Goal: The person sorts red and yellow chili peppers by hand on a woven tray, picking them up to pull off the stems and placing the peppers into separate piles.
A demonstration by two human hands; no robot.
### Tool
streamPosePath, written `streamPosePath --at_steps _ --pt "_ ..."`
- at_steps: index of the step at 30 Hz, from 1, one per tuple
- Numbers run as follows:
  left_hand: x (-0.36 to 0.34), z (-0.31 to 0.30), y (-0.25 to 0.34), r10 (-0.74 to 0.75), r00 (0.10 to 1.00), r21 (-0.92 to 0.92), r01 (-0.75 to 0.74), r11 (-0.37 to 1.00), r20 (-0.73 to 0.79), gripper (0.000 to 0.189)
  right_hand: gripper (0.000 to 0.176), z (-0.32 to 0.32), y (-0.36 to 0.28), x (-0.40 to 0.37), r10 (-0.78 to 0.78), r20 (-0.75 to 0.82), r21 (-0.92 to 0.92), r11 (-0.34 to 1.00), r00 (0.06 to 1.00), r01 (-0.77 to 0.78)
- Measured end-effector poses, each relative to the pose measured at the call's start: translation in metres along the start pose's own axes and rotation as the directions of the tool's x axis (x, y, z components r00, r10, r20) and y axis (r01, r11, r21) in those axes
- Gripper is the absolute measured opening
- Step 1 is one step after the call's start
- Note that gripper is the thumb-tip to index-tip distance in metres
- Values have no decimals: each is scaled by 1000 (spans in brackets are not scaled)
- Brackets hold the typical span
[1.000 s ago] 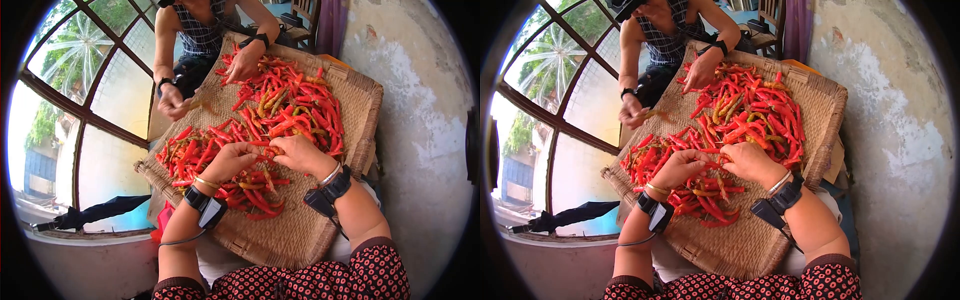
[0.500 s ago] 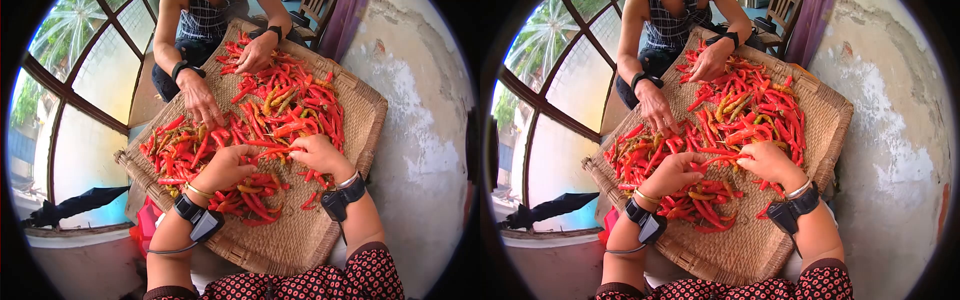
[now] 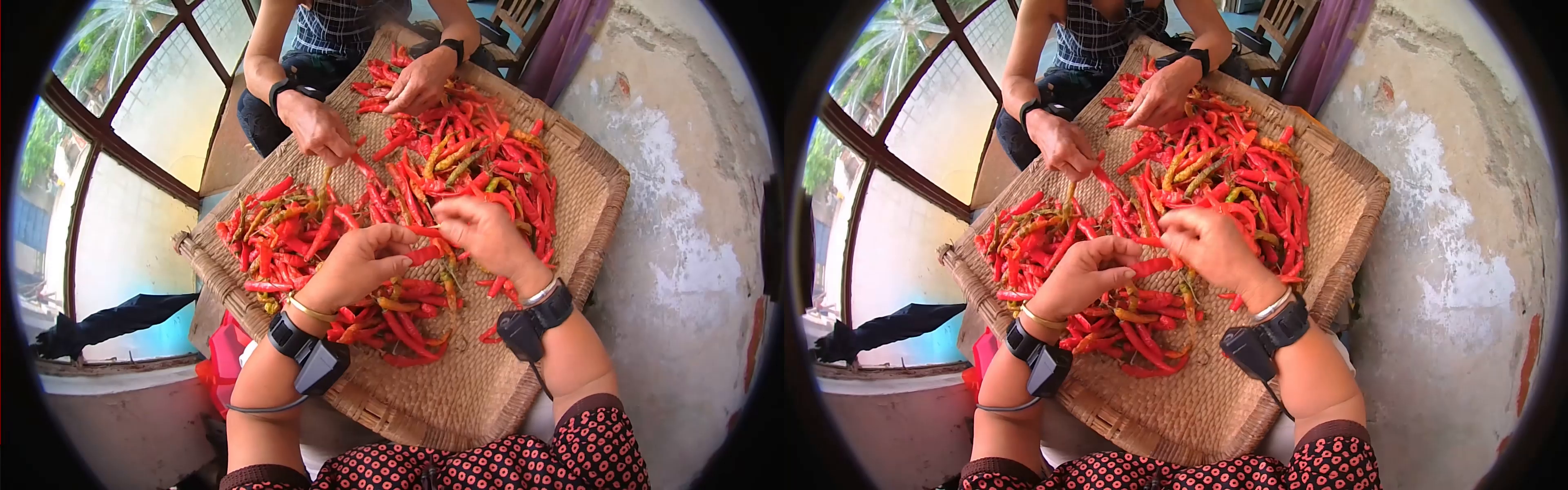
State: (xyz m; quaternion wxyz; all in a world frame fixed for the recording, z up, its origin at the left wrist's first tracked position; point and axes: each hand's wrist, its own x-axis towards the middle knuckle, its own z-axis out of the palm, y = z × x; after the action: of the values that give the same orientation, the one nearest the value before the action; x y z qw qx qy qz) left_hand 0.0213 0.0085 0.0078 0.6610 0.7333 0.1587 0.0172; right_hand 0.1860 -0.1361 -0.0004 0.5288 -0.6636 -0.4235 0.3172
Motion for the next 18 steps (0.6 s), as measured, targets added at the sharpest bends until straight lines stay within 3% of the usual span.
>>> streamPosePath --at_steps 2,4,6,8,9,10,11,12,14,16,18 --pt "-1 -2 2 -55 996 -199 67 978 67 25 24 9 0 -4 -105 112 -61 992 988 112" --pt "-3 -5 5 -51 996 -263 68 962 71 24 26 11 -6 -9 -34 160 45 999 987 27" --pt "-3 -4 2 -49 996 -331 70 941 72 23 23 5 -9 -11 162 421 18 982 893 -186" --pt "0 -1 -7 56 997 -126 -63 990 -59 21 20 -3 -12 -10 231 488 -16 967 842 -256" --pt "-1 -3 -4 57 996 -129 -65 989 -62 21 19 -7 -12 -8 319 511 -124 946 798 -299" --pt "-3 -6 1 146 983 328 -102 939 -113 20 19 -10 -12 -6 407 522 -231 913 750 -335" --pt "-4 -7 4 245 962 716 -88 693 -119 21 23 -13 -12 -3 439 452 -314 893 777 -321" --pt "-4 -7 3 247 961 714 -88 694 -121 21 23 -13 -12 0 439 452 -318 892 776 -320" --pt "-5 -3 -1 183 979 789 -43 613 -88 23 29 -13 -11 2 219 112 253 937 969 -241" --pt "-4 0 -2 114 992 819 -29 573 -45 23 41 -8 -13 8 60 -267 418 907 962 59" --pt "-2 2 -5 44 999 847 -23 531 0 24 37 -14 -11 6 58 -334 380 921 941 79"
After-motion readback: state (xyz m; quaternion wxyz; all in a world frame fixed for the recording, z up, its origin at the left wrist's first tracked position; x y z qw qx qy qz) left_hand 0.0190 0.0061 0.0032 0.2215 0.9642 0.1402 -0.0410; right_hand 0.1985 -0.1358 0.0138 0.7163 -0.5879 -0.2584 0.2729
